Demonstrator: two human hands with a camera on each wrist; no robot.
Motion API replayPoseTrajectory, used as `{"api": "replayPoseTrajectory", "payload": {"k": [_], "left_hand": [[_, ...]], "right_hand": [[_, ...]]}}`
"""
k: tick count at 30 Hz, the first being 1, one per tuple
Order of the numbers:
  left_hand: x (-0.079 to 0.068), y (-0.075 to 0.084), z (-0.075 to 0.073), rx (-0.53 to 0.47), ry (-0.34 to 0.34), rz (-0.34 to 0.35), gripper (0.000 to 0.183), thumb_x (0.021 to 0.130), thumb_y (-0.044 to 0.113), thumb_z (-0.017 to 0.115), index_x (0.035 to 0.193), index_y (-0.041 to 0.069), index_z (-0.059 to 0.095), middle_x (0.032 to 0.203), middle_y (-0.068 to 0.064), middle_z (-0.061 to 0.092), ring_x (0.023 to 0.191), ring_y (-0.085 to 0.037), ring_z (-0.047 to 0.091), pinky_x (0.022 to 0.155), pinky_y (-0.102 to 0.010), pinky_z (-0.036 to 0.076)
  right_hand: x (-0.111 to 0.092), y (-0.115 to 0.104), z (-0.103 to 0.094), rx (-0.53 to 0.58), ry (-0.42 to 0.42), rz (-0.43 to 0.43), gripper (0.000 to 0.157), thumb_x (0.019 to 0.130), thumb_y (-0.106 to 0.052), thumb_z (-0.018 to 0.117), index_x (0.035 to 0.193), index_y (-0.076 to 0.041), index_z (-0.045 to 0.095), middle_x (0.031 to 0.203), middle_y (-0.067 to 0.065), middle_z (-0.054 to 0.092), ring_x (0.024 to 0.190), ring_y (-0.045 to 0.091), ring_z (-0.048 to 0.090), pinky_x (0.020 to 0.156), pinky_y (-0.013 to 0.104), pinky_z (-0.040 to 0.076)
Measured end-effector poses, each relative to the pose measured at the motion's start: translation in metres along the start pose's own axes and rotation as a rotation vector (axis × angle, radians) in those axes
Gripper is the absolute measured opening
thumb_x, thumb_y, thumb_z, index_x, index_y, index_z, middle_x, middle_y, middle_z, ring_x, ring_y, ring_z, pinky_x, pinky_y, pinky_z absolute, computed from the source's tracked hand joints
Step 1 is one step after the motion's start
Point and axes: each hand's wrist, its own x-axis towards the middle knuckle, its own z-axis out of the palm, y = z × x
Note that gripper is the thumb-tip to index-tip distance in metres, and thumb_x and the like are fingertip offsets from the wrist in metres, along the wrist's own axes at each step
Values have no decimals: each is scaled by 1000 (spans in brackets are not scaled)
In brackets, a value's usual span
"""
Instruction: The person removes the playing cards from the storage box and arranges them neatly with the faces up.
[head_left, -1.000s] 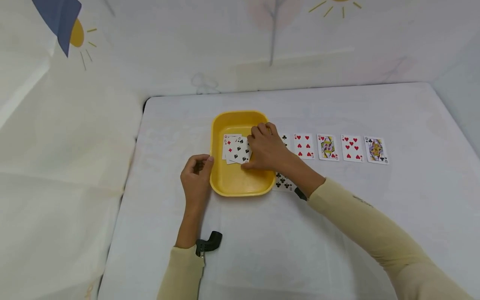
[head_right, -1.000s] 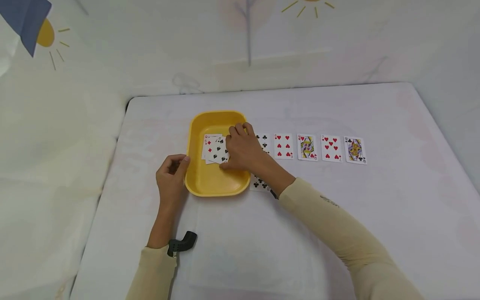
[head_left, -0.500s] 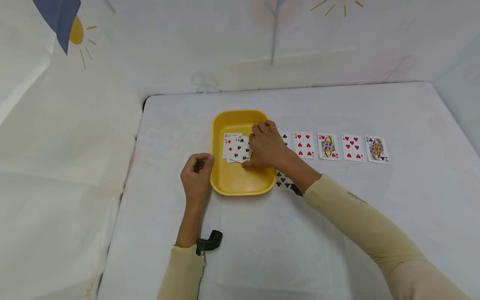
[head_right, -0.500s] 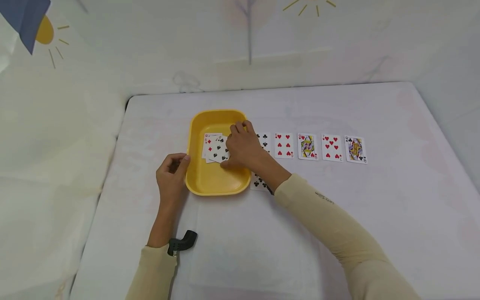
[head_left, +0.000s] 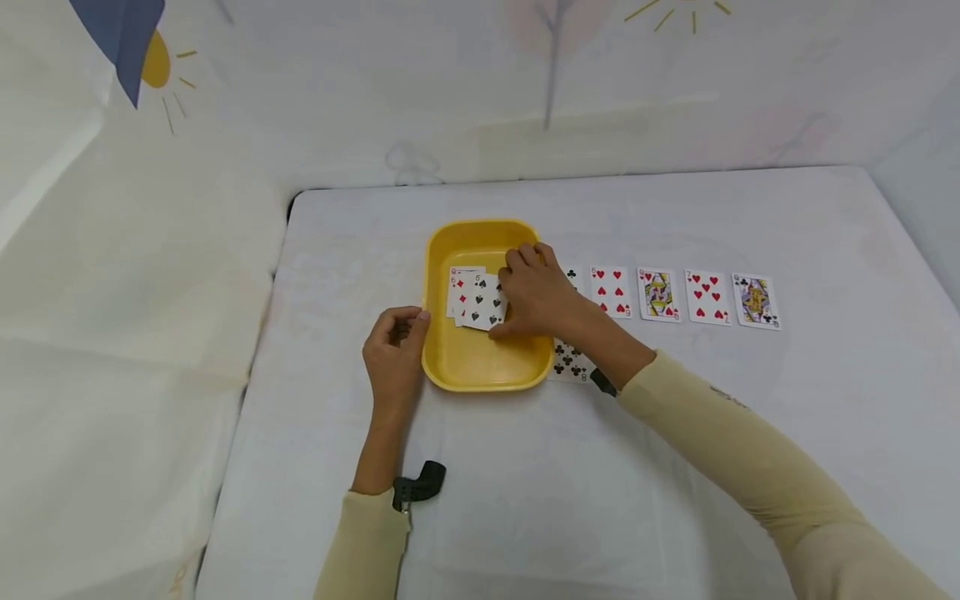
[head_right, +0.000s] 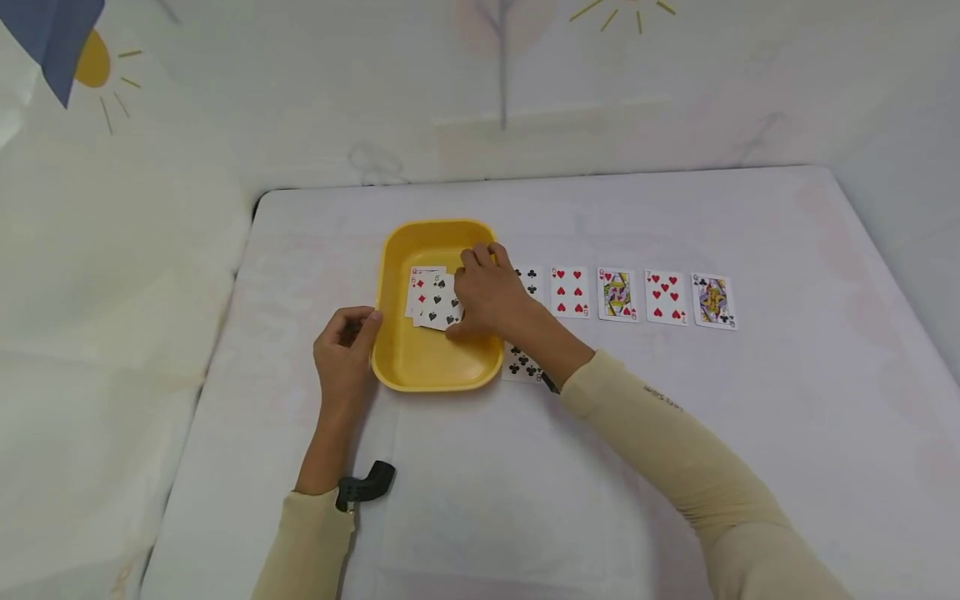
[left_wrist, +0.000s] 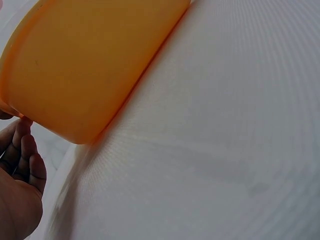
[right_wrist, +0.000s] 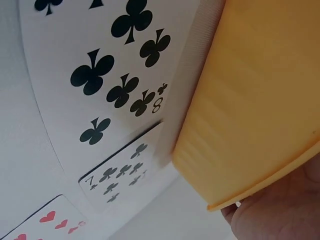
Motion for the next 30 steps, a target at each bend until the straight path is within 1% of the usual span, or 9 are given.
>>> {"api": "replayPoseTrajectory", "payload": {"k": [4, 7, 13, 16, 20, 23, 30], "left_hand": [[-1, 3, 0, -4, -2, 0, 18, 96, 9, 66, 104, -7, 68, 95, -17, 65, 83, -14, 54, 79, -26, 46], [-1, 1, -1, -12, -2, -3, 18, 96, 10, 66, 104, -6, 68, 95, -16, 65, 83, -14, 54, 79, -25, 46], [-2, 2, -1, -14, -7, -17, 18, 96, 9, 66, 105, -7, 68, 96, -17, 64, 84, -15, 54, 79, -25, 46], [1, -12, 1, -16, -8, -22, 20, 96, 11, 66, 107, -6, 68, 98, -17, 64, 86, -17, 54, 80, -26, 45], [6, -37, 3, -22, -2, -17, 22, 96, 19, 69, 107, 0, 70, 98, -14, 65, 86, -18, 54, 80, -27, 45], [6, -40, 3, -25, 1, -17, 22, 95, 23, 70, 105, 4, 71, 97, -10, 65, 86, -17, 55, 79, -26, 45], [6, -38, 2, -9, 0, -3, 25, 96, 31, 69, 104, 8, 71, 95, -4, 65, 86, -17, 56, 78, -24, 47]], "right_hand": [[-4, 1, -4, 3, 13, -21, 83, 73, -72, 72, 117, -3, 61, 118, 14, 45, 117, 33, 30, 109, 51, 17], [-7, 1, -7, 6, 24, -35, 85, 73, -72, 73, 119, -2, 60, 120, 14, 46, 118, 32, 30, 110, 52, 17], [-16, 2, -16, 20, 51, -42, 88, 71, -71, 75, 123, -1, 60, 122, 14, 47, 120, 32, 31, 111, 52, 17], [-21, 2, -20, 23, 63, -42, 90, 71, -70, 77, 125, 0, 60, 123, 14, 48, 121, 32, 32, 111, 52, 17], [-27, 3, -23, 28, 65, -42, 90, 72, -69, 77, 127, 0, 59, 123, 15, 48, 122, 32, 32, 111, 52, 18], [-31, 5, -25, 47, 63, -41, 90, 72, -67, 77, 129, 0, 59, 122, 15, 47, 121, 33, 32, 112, 52, 18], [-41, 11, -25, 82, 74, -52, 89, 72, -64, 79, 128, 2, 58, 115, 13, 46, 114, 31, 33, 108, 49, 22]]}}
